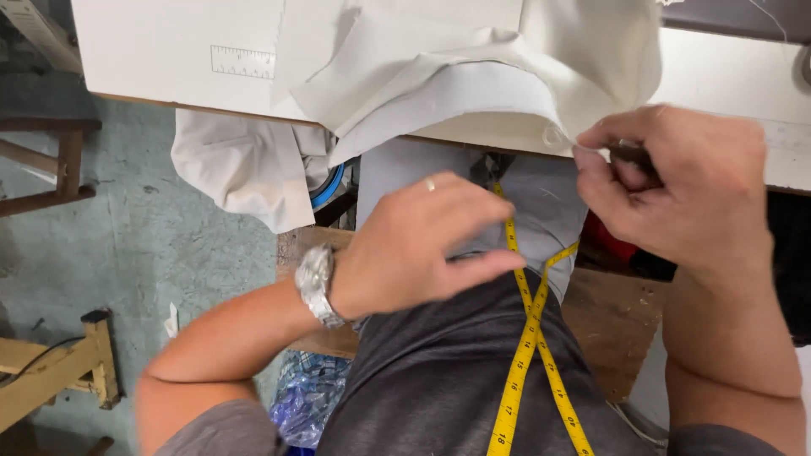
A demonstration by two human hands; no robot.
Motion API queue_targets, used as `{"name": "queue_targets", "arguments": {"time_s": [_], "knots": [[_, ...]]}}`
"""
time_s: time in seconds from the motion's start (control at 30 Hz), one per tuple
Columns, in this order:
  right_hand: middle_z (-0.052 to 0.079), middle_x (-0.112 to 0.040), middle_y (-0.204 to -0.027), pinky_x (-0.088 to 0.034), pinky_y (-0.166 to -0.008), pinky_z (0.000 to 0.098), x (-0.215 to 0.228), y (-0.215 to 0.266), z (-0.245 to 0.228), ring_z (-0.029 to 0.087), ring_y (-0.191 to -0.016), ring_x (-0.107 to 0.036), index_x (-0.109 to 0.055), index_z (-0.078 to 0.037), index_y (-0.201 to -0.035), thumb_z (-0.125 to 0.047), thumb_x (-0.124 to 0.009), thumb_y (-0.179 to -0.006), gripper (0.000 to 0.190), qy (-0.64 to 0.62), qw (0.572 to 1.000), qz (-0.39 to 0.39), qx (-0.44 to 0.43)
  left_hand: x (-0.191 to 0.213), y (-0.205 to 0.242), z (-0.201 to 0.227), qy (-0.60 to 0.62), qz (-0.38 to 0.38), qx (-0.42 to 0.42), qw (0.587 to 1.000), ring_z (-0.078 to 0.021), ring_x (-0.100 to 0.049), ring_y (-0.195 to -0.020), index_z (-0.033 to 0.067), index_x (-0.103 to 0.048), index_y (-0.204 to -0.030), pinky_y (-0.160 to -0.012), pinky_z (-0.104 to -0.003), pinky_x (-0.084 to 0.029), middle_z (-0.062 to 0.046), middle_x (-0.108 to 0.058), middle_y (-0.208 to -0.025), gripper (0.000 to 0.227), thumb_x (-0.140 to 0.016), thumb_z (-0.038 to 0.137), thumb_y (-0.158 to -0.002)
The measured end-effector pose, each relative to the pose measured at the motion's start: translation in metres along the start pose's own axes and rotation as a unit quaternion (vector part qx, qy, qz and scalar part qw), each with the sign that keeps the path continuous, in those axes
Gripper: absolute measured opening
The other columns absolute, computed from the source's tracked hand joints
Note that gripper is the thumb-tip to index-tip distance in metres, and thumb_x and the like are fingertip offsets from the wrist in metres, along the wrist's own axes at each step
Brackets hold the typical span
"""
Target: A person uses thread nippers to trim the edges of a white fabric component on a sewing machine table.
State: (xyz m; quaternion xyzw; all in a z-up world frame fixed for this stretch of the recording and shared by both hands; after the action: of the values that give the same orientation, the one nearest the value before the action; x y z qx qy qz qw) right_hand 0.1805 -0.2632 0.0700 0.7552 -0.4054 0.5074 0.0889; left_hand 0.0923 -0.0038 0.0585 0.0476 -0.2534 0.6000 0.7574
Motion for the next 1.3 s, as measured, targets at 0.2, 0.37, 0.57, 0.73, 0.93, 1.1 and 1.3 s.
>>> {"name": "queue_targets", "arguments": {"time_s": [0.2, 0.37, 0.57, 0.73, 0.93, 1.1, 1.3], "knots": [[0.009, -0.064, -0.086, -0.049, -0.075, 0.0381, 0.015, -0.043, -0.002, 0.02, -0.073, -0.058, -0.087, 0.011, -0.138, 0.012, -0.09, -0.135, 0.004, -0.044, 0.992, -0.091, -0.075, 0.047, -0.056, -0.011, -0.408, 0.02, -0.148, 0.901, -0.0358, -0.063, -0.133, 0.0234, -0.07, -0.154, -0.099, -0.057, -0.06, -0.007, -0.064, -0.146, 0.042, -0.092, 0.018, -0.118], [0.034, -0.072, -0.146, -0.058, -0.122, 0.0565, 0.027, 0.011, 0.017, 0.046, -0.131, -0.072, -0.074, 0.027, -0.166, 0.005, -0.092, -0.184, 0.034, 0.035, 0.992, 0.092, -0.075, 0.062, -0.091, -0.039, 0.04, -0.15, 0.09, 0.984, -0.0057, -0.031, -0.079, 0.0179, -0.051, -0.085, -0.071, -0.033, -0.025, 0.01, -0.033, -0.083, 0.063, -0.098, 0.032, -0.124], [0.026, -0.086, -0.112, -0.053, -0.073, 0.0395, -0.004, 0.006, -0.054, 0.025, -0.078, -0.069, -0.077, 0.019, -0.128, 0.0, -0.068, -0.131, 0.021, -0.163, 0.979, 0.105, -0.067, 0.047, -0.081, -0.029, 0.25, -0.119, 0.147, 0.95, -0.0006, -0.055, -0.095, 0.0162, -0.073, -0.109, -0.081, -0.022, -0.044, 0.012, -0.063, -0.1, 0.026, -0.089, 0.034, -0.118], [0.017, -0.086, -0.116, -0.055, -0.082, 0.0395, -0.021, 0.007, -0.053, 0.023, -0.084, -0.067, -0.079, 0.012, -0.13, 0.001, -0.08, -0.132, 0.011, -0.124, 0.978, 0.123, -0.116, 0.044, -0.083, -0.021, 0.248, -0.104, 0.119, 0.956, -0.0017, -0.068, -0.106, 0.0105, -0.08, -0.127, -0.091, -0.023, -0.058, 0.007, -0.078, -0.114, 0.019, -0.088, 0.027, -0.122], [0.015, -0.077, -0.101, -0.048, -0.074, 0.0381, -0.029, 0.003, -0.05, 0.021, -0.076, -0.06, -0.078, 0.013, -0.128, 0.003, -0.08, -0.134, 0.012, -0.14, 0.977, 0.115, -0.115, 0.043, -0.08, -0.022, 0.265, -0.088, 0.108, 0.954, -0.0057, -0.079, -0.123, 0.0083, -0.076, -0.144, -0.11, -0.024, -0.068, 0.0, -0.085, -0.134, 0.033, -0.09, 0.025, -0.12], [0.019, -0.083, -0.112, -0.053, -0.079, 0.0387, -0.03, 0.003, -0.049, 0.024, -0.083, -0.067, -0.078, 0.014, -0.129, 0.0, -0.078, -0.133, 0.014, -0.138, 0.978, 0.113, -0.112, 0.042, -0.079, -0.022, 0.268, -0.09, 0.094, 0.954, -0.0079, -0.08, -0.126, 0.0064, -0.075, -0.146, -0.113, -0.025, -0.069, -0.001, -0.084, -0.136, 0.033, -0.09, 0.023, -0.122], [0.024, -0.076, -0.104, -0.06, -0.079, 0.0403, -0.033, -0.001, -0.046, 0.027, -0.08, -0.071, -0.067, 0.014, -0.13, -0.009, -0.069, -0.136, 0.025, -0.2, 0.957, 0.188, -0.096, 0.04, -0.076, -0.022, 0.262, -0.091, 0.109, 0.954, -0.0061, -0.078, -0.121, 0.0061, -0.075, -0.143, -0.108, -0.023, -0.067, -0.001, -0.084, -0.131, 0.033, -0.09, 0.024, -0.12]]}}
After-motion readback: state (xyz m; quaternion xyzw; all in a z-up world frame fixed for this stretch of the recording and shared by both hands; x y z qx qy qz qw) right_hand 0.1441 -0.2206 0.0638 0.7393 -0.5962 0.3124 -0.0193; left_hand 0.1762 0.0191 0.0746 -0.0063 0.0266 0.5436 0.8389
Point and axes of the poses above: each hand's wrist, its own y-axis away from the middle knuckle, its own x-axis out of the back of the hand, z = x × y, the point moved 6 cm from there along -y, towards the middle knuckle
